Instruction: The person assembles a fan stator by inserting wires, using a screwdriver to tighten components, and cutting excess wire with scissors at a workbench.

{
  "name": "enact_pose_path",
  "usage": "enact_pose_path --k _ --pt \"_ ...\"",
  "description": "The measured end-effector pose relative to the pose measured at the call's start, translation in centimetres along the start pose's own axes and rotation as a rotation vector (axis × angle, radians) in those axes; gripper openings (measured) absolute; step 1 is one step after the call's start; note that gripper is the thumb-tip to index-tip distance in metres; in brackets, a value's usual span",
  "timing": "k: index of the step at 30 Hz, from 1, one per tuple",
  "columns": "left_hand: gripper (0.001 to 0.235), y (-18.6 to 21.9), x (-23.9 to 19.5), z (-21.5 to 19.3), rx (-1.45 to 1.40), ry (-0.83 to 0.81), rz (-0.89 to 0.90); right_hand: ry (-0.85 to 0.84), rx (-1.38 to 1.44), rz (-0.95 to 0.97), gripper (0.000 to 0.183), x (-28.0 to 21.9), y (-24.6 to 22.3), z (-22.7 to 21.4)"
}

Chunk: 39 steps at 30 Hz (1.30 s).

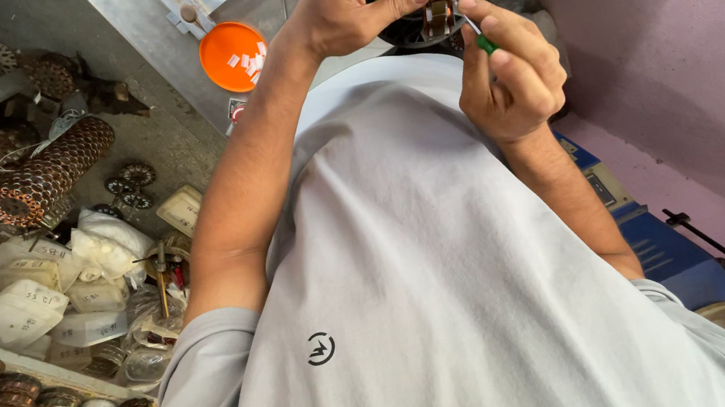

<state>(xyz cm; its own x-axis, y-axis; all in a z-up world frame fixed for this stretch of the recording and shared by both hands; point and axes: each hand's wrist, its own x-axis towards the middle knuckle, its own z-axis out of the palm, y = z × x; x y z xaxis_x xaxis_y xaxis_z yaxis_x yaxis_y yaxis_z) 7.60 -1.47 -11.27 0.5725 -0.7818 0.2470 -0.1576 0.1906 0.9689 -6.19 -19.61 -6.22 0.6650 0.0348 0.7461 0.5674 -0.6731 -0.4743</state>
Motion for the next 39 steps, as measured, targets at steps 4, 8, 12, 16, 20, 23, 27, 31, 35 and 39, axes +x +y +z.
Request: enact_pose_path --k 4,8,12,16,20,23,27,31,35,39 --pt "0.032 0.1 0.4 0.1 -0.020 -0.014 0.044 0.023 -0.117 -0.088 0.043 -0.2 0.6 0.9" --pt "0.032 -0.3 0.4 0.1 -0.088 -0.028 0.026 0.231 0.252 0.284 0.041 -0.9 0.2 1.8" --pt "0.030 -0.4 0.2 0.1 -0.099 -0.035 0.015 0.157 0.178 0.231 0.043 -0.8 0.6 1.2" --pt "0.031 -0.4 0.0 0.4 -0.176 -0.036 -0.032 0.211 0.299 0.346 0.041 -0.8 0.1 1.2" --pt "0.032 -1.0 -0.1 0.6 -0.167 -0.020 0.030 0.162 0.247 0.210 0.040 -0.3 0.7 1.3" --pt "0.029 -1.5 -0.2 0.7 -0.098 0.011 -0.003 0.028 0.163 0.079 0.038 0.6 1.0 0.7" --pt "0.026 -1.8 -0.6 0.6 -0.171 -0.002 -0.205 -0.135 0.215 0.298 0.034 3.2 0.2 -0.5" --pt "0.025 -1.4 -0.2 0.5 -0.102 0.048 -0.098 -0.355 0.072 0.380 0.032 5.9 -1.0 -2.1" --pt "0.028 -0.9 -0.2 0.4 0.019 0.051 0.022 -0.044 0.266 0.264 0.038 6.3 -0.9 -1.7" --pt "0.028 -0.8 0.1 0.8 -0.120 0.050 -0.056 -0.045 0.231 0.348 0.055 5.8 -0.8 -1.1"
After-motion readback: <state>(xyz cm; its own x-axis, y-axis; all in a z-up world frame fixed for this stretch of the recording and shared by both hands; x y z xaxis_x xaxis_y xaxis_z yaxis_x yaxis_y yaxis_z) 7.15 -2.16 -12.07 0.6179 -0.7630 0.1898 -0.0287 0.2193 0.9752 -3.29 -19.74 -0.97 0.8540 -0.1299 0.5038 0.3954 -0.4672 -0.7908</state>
